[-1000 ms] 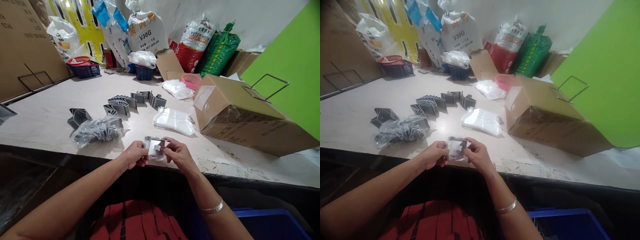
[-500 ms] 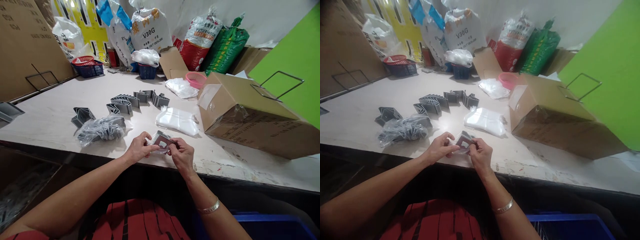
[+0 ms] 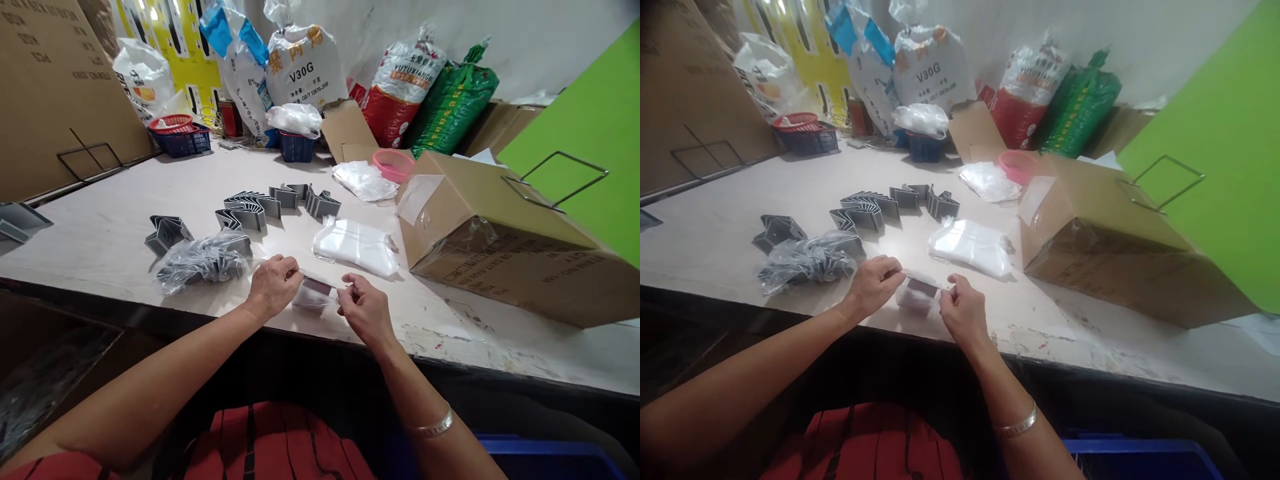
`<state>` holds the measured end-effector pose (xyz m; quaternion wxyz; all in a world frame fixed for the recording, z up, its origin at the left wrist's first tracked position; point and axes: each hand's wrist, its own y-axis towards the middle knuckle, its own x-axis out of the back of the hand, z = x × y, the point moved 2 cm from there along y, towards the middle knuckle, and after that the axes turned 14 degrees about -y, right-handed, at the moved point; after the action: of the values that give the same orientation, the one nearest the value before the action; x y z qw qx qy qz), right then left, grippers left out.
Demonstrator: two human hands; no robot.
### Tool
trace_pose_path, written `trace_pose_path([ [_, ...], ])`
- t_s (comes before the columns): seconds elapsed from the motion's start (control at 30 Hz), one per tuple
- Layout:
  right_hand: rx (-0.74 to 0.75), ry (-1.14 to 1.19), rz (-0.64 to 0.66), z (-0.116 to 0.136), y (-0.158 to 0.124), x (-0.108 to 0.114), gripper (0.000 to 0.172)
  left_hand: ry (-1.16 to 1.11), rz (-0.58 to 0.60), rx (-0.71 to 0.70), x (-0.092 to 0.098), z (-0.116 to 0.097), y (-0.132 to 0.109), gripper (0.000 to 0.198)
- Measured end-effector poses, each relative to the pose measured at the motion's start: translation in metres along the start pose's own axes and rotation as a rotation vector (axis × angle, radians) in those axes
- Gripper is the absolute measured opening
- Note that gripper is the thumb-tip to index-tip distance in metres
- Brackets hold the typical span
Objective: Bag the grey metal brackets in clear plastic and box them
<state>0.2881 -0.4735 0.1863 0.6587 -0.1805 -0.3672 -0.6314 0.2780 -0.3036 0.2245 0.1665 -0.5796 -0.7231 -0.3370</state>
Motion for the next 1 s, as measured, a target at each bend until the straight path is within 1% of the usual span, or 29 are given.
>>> trace_pose_path([
  [0.03,-0.049,0.042,-0.041,0.001,-0.002,0.001,0.019,-0.092,-0.014,-0.008,0.001,0.001,-0.002,0.019],
  [0.07,-0.062,0.078,-0.098,0.003,-0.005,0.002,0.017,-0.190,-0.022,-0.010,0.003,0.001,-0.004,0.020],
  [0.13,-0.005,0.123,-0.218,0.009,-0.011,0.003,0.015,-0.395,-0.038,0.024,0.005,0.002,-0.008,0.018],
  [0.17,0.041,0.138,-0.246,0.012,-0.014,0.003,0.014,-0.501,-0.044,0.065,0.006,0.002,-0.010,0.016],
  [0.2,0.084,0.154,-0.233,0.015,-0.016,0.002,0.013,-0.607,-0.044,0.116,0.006,0.002,-0.011,0.013],
  [0.27,0.165,0.181,-0.116,0.019,-0.020,0.001,0.012,-0.799,-0.023,0.207,0.006,0.002,-0.014,0.010],
  [0.3,0.225,0.178,-0.045,0.021,-0.021,0.000,0.012,-0.878,0.004,0.238,0.005,0.003,-0.016,0.011],
  [0.37,0.399,0.105,0.058,0.024,-0.022,0.001,0.019,-0.977,0.069,0.275,0.002,0.004,-0.020,0.013],
  [0.4,0.495,0.023,0.067,0.025,-0.023,0.001,0.020,-0.986,0.098,0.283,0.000,0.005,-0.023,0.013],
  [0.43,0.580,-0.083,0.044,0.026,-0.023,0.001,0.018,-0.971,0.121,0.284,-0.002,0.006,-0.026,0.012],
  [0.47,0.644,-0.200,-0.002,0.026,-0.023,0.001,0.018,-0.934,0.134,0.276,-0.004,0.008,-0.029,0.010],
  [0.5,0.687,-0.307,-0.059,0.027,-0.022,0.000,0.020,-0.880,0.133,0.260,-0.006,0.009,-0.033,0.008],
  [0.57,0.743,-0.439,-0.145,0.029,-0.018,-0.003,0.024,-0.755,0.117,0.221,-0.008,0.011,-0.038,0.006],
  [0.63,0.791,-0.472,-0.159,0.033,-0.012,-0.007,0.022,-0.652,0.111,0.185,-0.011,0.011,-0.040,0.008],
  [0.7,0.794,-0.514,-0.148,0.037,-0.005,-0.010,0.021,-0.594,0.157,0.162,-0.014,0.010,-0.040,0.012],
  [0.77,0.756,-0.621,-0.113,0.041,0.005,-0.011,0.019,-0.558,0.230,0.145,-0.018,0.009,-0.039,0.014],
  [0.8,0.731,-0.686,-0.071,0.042,0.011,-0.011,0.018,-0.550,0.260,0.145,-0.019,0.008,-0.040,0.014],
  [0.87,0.695,-0.782,0.073,0.044,0.021,-0.012,0.012,-0.563,0.297,0.134,-0.017,0.007,-0.042,0.017],
  [0.9,0.682,-0.800,0.157,0.044,0.026,-0.013,0.010,-0.569,0.291,0.109,-0.013,0.007,-0.043,0.021],
  [0.93,0.669,-0.797,0.226,0.044,0.030,-0.013,0.013,-0.560,0.262,0.061,-0.006,0.007,-0.043,0.026],
  [0.97,0.653,-0.771,0.259,0.044,0.034,-0.013,0.016,-0.524,0.212,-0.003,0.003,0.008,-0.042,0.029],
  [1.0,0.638,-0.720,0.252,0.045,0.037,-0.013,0.019,-0.454,0.146,-0.072,0.016,0.010,-0.040,0.030],
])
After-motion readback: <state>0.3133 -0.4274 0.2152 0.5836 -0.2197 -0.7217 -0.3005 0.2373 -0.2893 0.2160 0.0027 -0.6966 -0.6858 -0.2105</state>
